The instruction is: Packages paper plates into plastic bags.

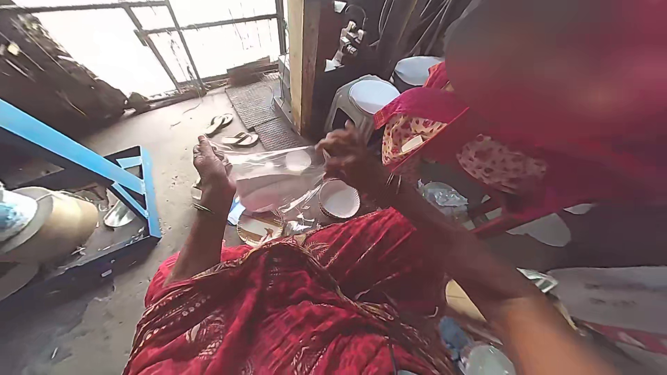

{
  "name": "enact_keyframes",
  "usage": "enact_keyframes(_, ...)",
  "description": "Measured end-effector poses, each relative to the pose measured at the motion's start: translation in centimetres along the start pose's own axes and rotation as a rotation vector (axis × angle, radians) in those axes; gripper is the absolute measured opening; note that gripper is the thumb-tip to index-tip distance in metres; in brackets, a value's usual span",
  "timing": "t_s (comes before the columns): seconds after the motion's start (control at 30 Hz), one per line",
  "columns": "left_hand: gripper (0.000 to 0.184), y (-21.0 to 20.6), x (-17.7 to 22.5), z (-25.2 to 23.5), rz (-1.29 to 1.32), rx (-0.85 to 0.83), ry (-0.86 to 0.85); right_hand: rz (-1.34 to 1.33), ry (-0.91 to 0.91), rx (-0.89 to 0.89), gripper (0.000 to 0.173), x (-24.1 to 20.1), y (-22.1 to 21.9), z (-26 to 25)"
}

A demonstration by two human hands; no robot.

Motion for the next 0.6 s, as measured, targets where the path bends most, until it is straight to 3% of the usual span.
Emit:
enact_keyframes(0.07,0.028,-0.6,1.7,0.4,-0.011,-0.014,-0.079,0.046,0.024,0.11,0.02,-1.0,3.8,-1.4)
enact_keyframes(0.13,0.027,-1.8,4.0,0.8,-0.054,-0.109,-0.225,-0.025,-0.064,0.224,0.023,-0.9,6.6,-1.8)
enact_keyframes(0.2,0.031,-2.9,2.9,0.7,-0.241,-0.23,-0.315,-0.168,-0.197,0.284,0.023,1.6,5.1,-0.1)
enact_keyframes(0.3,0.05,-3.7,-4.3,0.1,-0.517,-0.309,-0.145,-0.132,-0.228,0.011,0.017,5.8,-2.7,4.1)
enact_keyframes(0.4,0.045,-5.5,-4.4,0.9,-0.462,-0.342,-0.135,-0.05,-0.278,-0.027,0.024,7.0,-0.9,5.3)
enact_keyframes(0.5,0.027,-6.3,-2.5,0.7,-0.174,-0.351,-0.156,-0.106,-0.35,0.027,0.03,6.9,0.8,5.8)
enact_keyframes(0.6,0.027,-5.2,-3.9,1.2,-0.096,-0.298,0.021,-0.189,-0.327,0.102,0.033,6.1,0.8,5.8)
Point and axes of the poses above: each hand's wrist, its own z-axis away from the middle knuckle, its own y-axis out of the back of the hand, x = y × z, the point moved 9 cm from there along -z, towards the middle knuckle, and after that the axes turned 3 degrees about -x, right-handed, at the moved point
